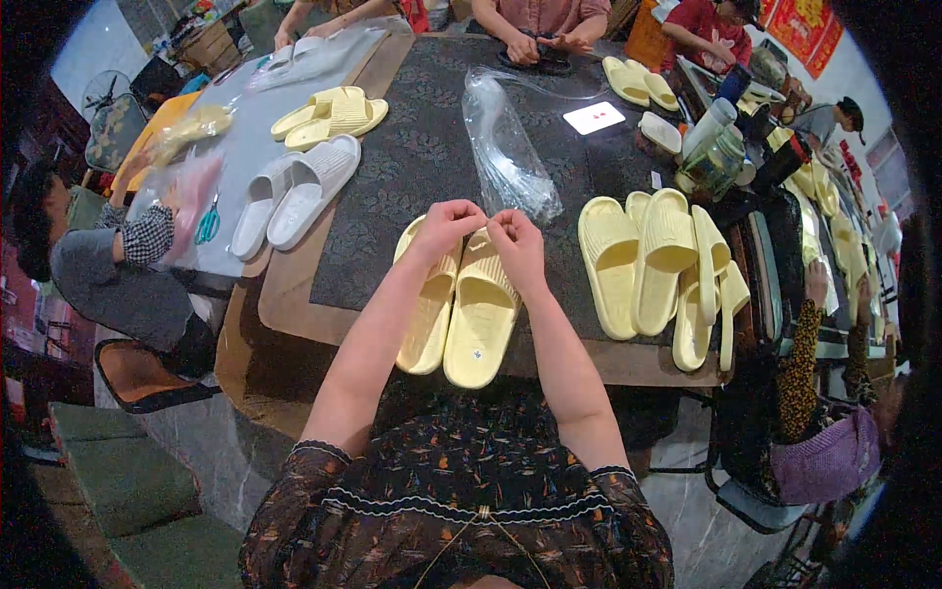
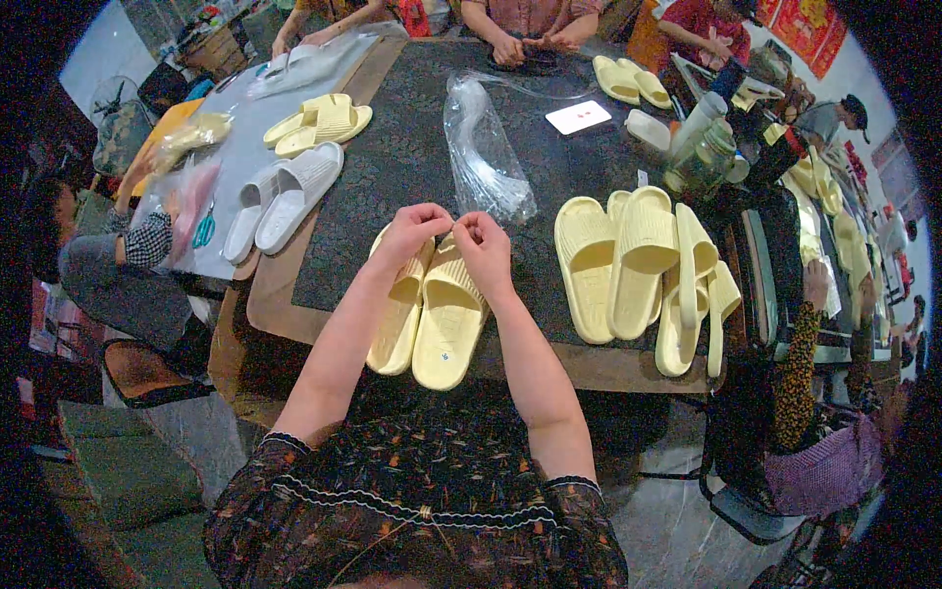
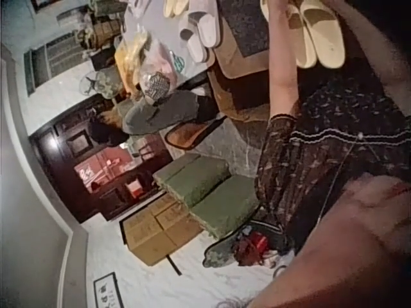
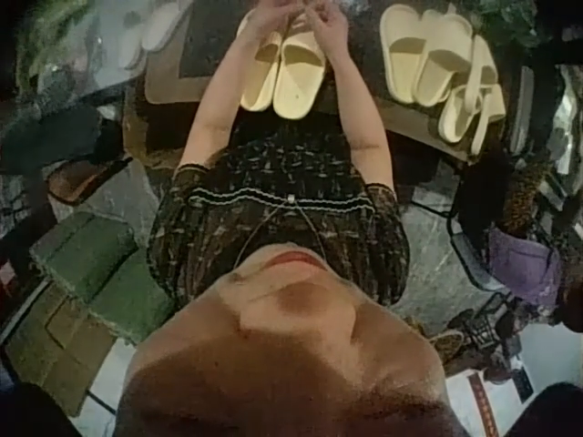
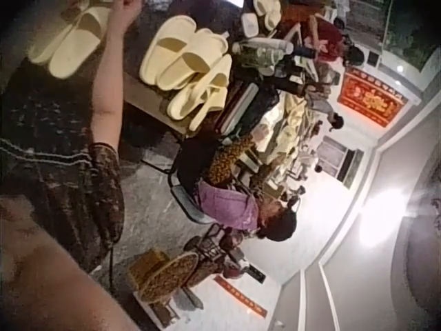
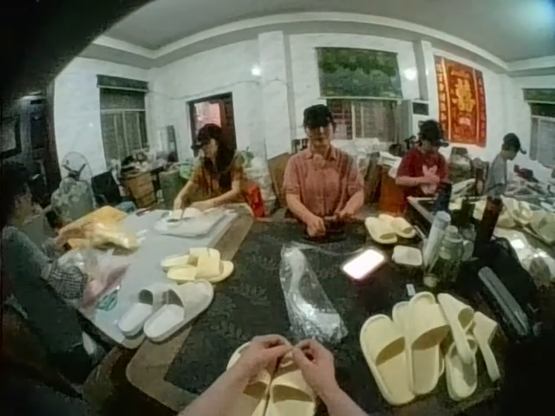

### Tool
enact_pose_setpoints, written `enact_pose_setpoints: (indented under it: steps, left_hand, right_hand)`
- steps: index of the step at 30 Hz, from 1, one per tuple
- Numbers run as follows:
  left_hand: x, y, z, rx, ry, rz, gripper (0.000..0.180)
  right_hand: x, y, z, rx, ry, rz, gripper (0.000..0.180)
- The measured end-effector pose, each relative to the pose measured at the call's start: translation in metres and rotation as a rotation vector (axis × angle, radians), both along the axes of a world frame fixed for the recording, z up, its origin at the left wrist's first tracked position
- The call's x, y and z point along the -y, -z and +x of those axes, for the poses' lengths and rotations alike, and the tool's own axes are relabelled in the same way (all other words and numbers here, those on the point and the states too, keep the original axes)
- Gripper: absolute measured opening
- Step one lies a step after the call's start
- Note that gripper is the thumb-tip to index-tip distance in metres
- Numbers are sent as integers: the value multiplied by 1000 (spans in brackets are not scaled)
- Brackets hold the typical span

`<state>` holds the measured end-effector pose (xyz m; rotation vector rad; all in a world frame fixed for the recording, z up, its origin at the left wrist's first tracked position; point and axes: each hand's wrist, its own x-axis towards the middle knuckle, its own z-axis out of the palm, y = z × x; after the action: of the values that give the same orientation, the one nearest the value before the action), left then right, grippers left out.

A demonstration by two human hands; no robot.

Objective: Inspecting and picking off small debris from manufactured rubber slide sandals at a processing table.

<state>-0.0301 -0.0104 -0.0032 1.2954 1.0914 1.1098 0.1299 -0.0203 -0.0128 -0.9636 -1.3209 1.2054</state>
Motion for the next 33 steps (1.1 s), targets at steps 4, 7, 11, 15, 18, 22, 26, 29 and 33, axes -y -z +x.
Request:
enact_pose_setpoints:
  steps: [4,7,11,15,18,22,26,29,33]
  left_hand:
    - [1,-3,3,54,-45,-28,11]
    - [2,-4,5,53,-74,11,13]
    - [3,-2,6,-89,-55,95,16]
    - [1,-1,6,-42,-163,122,15]
    - [5,-3,8,-45,-113,106,16]
    - [2,-2,8,-40,-181,103,16]
    - [2,-2,8,-123,-146,208,17]
    - [0,5,5,-61,-215,169,18]
    - [0,5,8,-120,-151,208,17]
  right_hand:
    - [-2,4,2,14,68,-14,11]
    - [-2,5,0,-33,89,-5,10]
    - [-2,4,1,-31,66,2,10]
    - [-3,6,1,24,108,58,11]
    - [-4,7,2,31,102,80,12]
    - [-4,6,1,-7,130,57,12]
    - [-5,5,3,47,105,55,11]
    - [-4,5,1,-89,136,-16,11]
    - [-6,11,2,20,89,46,12]
